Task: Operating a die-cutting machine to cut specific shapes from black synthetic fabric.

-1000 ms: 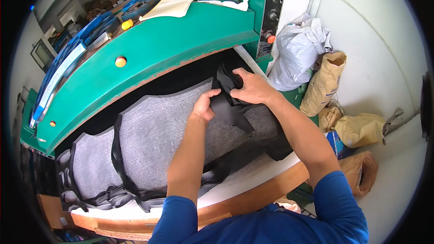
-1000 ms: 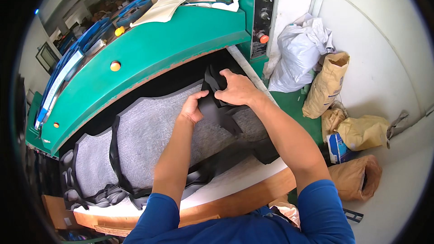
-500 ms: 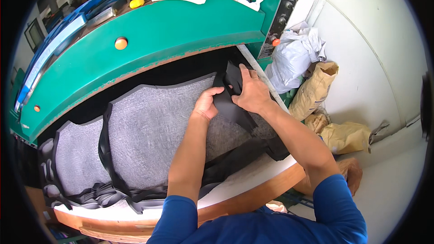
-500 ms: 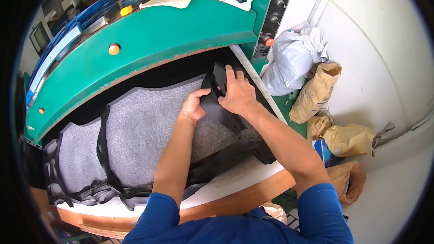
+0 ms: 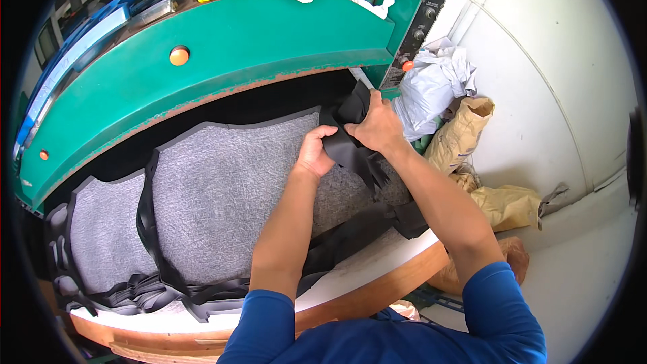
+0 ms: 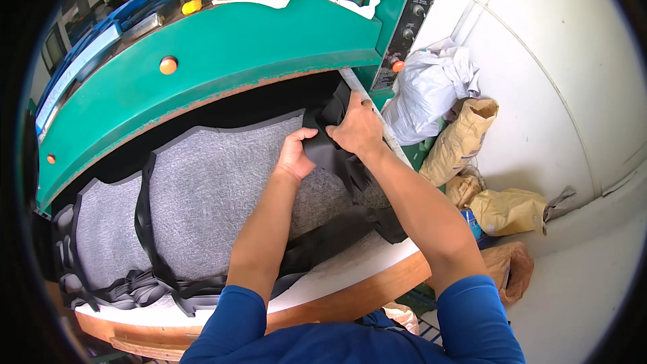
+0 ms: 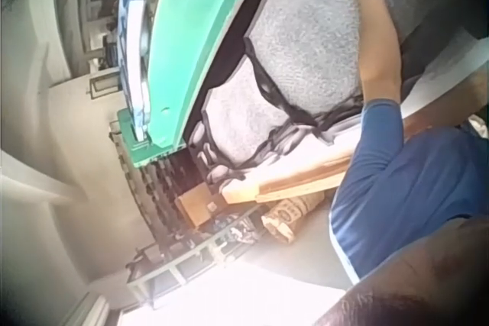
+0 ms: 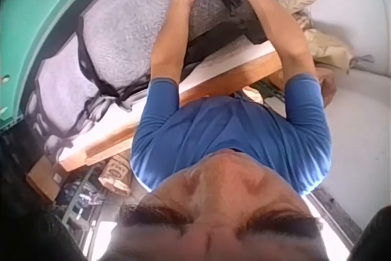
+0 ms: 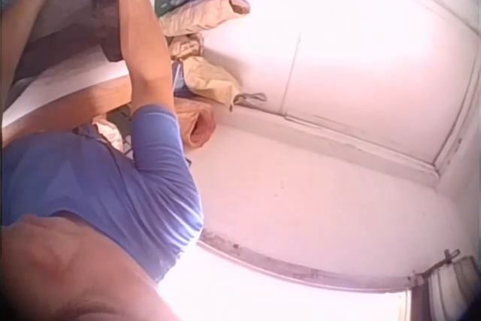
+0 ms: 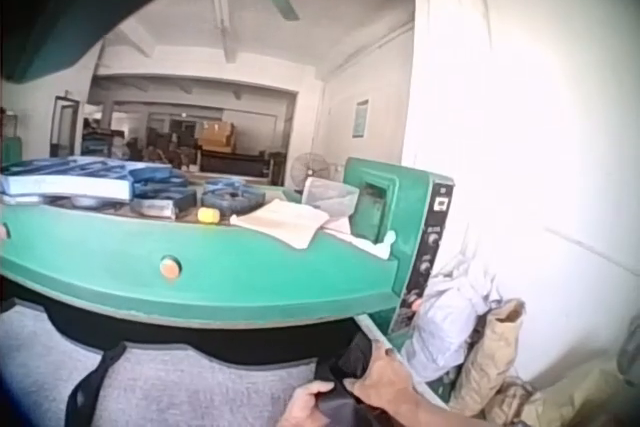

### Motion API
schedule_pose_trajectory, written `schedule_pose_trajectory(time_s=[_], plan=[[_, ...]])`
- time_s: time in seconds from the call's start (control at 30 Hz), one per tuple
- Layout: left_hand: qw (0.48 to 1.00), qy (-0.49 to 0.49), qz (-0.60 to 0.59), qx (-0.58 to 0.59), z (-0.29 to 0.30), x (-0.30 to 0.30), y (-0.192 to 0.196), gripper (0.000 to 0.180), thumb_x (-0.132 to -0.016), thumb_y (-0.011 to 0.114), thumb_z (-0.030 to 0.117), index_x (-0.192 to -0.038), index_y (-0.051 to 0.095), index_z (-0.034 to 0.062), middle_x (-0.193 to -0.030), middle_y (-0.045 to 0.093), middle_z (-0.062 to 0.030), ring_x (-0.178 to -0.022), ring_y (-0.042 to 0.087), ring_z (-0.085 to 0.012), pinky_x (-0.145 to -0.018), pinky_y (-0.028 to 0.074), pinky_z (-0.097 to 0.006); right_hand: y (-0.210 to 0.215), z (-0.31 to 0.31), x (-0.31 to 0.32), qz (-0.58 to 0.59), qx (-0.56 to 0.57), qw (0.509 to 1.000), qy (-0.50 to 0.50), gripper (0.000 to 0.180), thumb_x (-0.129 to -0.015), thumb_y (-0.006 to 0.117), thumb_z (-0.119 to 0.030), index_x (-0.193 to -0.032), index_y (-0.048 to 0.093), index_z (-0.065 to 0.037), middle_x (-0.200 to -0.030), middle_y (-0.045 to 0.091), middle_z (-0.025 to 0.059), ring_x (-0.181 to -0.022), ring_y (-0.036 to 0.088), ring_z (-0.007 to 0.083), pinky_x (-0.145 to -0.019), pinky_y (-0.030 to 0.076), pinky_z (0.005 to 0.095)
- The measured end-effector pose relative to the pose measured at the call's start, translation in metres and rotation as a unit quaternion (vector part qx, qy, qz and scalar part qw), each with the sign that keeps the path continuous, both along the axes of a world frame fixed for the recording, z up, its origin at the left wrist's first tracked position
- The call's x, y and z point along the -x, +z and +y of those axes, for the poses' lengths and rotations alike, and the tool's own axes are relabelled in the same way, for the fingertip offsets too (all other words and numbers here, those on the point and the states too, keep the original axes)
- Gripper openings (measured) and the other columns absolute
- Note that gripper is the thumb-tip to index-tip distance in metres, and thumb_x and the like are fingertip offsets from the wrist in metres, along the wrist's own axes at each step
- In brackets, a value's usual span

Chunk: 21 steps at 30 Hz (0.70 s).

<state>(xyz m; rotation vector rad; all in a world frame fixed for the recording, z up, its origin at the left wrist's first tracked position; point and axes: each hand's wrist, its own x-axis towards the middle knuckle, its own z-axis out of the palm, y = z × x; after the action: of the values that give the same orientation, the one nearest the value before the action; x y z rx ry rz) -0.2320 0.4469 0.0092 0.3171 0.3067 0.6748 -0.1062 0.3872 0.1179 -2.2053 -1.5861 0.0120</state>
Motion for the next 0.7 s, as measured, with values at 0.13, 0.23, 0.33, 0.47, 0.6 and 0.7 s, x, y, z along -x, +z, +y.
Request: schedule_pose_trajectory(time_s=[0.13, 0.23, 0.33, 0.47, 0.6, 0.7], plan=[[0.999, 0.004, 0.037, -0.002, 0.0, -0.007, 0.007, 0.031, -0.078, 0.057, 0.012, -0.106, 0.059, -0.0015, -0.103, 0.066, -0.0121, -0.096, 0.062, -0.028, -0.091, 0.048, -0.04, 0.005, 0.017, 0.001, -0.01, 0.061, 0.995, -0.084, 0.081, -0.064, 0.079, -0.029, -0.125, 0.039, 0.004, -0.114, 0.056, 0.0279, -0.105, 0.06, 0.0419, -0.087, 0.051, 0.0454], [0.996, 0.001, 0.075, -0.041, 0.002, -0.002, 0.025, 0.029, -0.078, 0.059, 0.012, -0.103, 0.058, -0.002, -0.096, 0.065, -0.0147, -0.089, 0.062, -0.0281, -0.083, 0.051, -0.041, 0.009, 0.028, -0.001, -0.02, 0.094, 0.989, -0.109, 0.074, -0.065, 0.077, -0.027, -0.122, 0.042, 0.004, -0.115, 0.056, 0.0267, -0.105, 0.061, 0.0404, -0.087, 0.052, 0.0449], [0.982, -0.025, 0.166, -0.084, 0.01, 0.016, 0.02, 0.034, -0.076, 0.059, 0.007, -0.107, 0.054, -0.0063, -0.098, 0.063, -0.019, -0.091, 0.063, -0.0301, -0.079, 0.054, -0.04, 0.013, 0.025, 0.003, -0.036, 0.125, 0.988, -0.078, 0.068, -0.066, 0.074, -0.026, -0.12, 0.044, 0.004, -0.113, 0.058, 0.0258, -0.103, 0.062, 0.0391, -0.087, 0.052, 0.0447], [0.84, 0.123, 0.456, -0.267, -0.016, 0.015, 0.038, 0.063, -0.07, 0.063, 0.007, -0.124, 0.041, -0.0163, -0.108, 0.058, -0.0248, -0.103, 0.062, -0.0331, -0.083, 0.053, -0.039, 0.002, 0.002, -0.035, 0.059, 0.014, 0.996, -0.066, 0.066, -0.067, 0.074, -0.027, -0.117, 0.046, 0.005, -0.105, 0.062, 0.0278, -0.102, 0.062, 0.0384, -0.089, 0.051, 0.0417], [0.531, 0.188, 0.665, -0.491, -0.032, -0.009, 0.049, 0.068, -0.07, 0.071, 0.014, -0.13, 0.045, -0.0022, -0.118, 0.056, -0.0218, -0.118, 0.052, -0.0354, -0.098, 0.043, -0.046, -0.015, -0.024, -0.088, 0.432, -0.216, 0.875, -0.026, 0.061, -0.064, 0.082, -0.013, -0.113, 0.054, 0.007, -0.103, 0.065, 0.0183, -0.094, 0.065, 0.0268, -0.084, 0.053, 0.0355], [0.36, 0.179, 0.672, -0.622, -0.026, -0.023, 0.053, 0.058, -0.071, 0.072, 0.017, -0.124, 0.053, 0.0023, -0.121, 0.056, -0.0185, -0.118, 0.051, -0.0332, -0.099, 0.041, -0.048, -0.007, -0.049, -0.104, 0.61, -0.291, 0.737, -0.022, 0.063, -0.068, 0.082, -0.009, -0.12, 0.051, 0.008, -0.111, 0.062, 0.0153, -0.098, 0.063, 0.0247, -0.088, 0.052, 0.0373]])
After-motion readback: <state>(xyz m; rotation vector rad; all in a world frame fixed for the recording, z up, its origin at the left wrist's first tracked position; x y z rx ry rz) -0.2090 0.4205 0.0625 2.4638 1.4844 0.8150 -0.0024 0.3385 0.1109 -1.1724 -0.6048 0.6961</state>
